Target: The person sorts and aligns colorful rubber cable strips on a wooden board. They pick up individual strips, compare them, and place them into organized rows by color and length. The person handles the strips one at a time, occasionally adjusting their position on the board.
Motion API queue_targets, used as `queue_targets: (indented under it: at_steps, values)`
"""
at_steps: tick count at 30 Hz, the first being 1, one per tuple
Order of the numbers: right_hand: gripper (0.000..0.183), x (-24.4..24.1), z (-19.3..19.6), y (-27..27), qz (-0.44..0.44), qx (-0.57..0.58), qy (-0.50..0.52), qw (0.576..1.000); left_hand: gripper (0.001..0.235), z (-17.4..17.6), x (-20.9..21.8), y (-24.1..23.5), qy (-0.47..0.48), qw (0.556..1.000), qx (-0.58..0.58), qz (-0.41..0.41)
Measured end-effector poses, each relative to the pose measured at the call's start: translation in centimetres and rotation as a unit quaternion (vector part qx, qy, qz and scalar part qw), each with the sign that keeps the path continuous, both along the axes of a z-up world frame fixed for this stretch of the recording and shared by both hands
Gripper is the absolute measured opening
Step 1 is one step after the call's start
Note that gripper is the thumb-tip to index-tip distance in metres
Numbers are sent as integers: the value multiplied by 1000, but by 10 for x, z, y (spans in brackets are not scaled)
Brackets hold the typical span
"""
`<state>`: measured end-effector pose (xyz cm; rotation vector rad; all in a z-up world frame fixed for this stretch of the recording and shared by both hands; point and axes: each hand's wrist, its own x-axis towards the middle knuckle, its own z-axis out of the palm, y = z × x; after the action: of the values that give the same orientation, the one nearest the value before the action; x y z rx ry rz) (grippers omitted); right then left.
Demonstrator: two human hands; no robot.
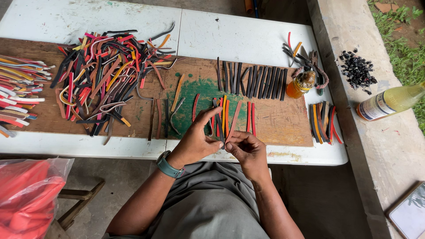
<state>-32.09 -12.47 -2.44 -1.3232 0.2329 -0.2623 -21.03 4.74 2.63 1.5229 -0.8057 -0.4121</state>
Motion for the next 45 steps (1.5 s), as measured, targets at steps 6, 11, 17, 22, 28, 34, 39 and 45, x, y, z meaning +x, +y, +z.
queue_targets:
  at_steps: [6, 11, 17, 22, 28, 34, 39, 45]
  values:
    - [24, 3, -5, 19, -110, -50, -37, 992, 87, 2, -22, -18, -57, 987, 15, 147]
    - [27, 4, 4, 10, -106, -35, -54, 992, 101, -1, -24, -19, 125, 982, -22, 144]
    - [26, 5, 12, 2, -24, -51, -78, 995, 91, -15, -5, -9, 145, 987, -45, 42]
    - [19, 3, 6, -5, -29, -25, -33, 999, 72, -30, -6, -13, 208, 973, -99, 13]
    - [17, 2, -8, -4, -48, 59, -16, 997, 61, -46, -11, -16, 244, 961, -129, 16]
    - [16, 3, -8, -9, -28, 44, -9, 999, 60, -44, -7, -15, 229, 969, -85, 31]
    - [13, 4, -13, -10, -15, 38, -8, 999, 56, -44, -8, -15, 214, 972, -89, 35]
    - [13, 6, -13, -8, -18, 94, -14, 995, 53, -38, -10, -11, 185, 979, -67, 47]
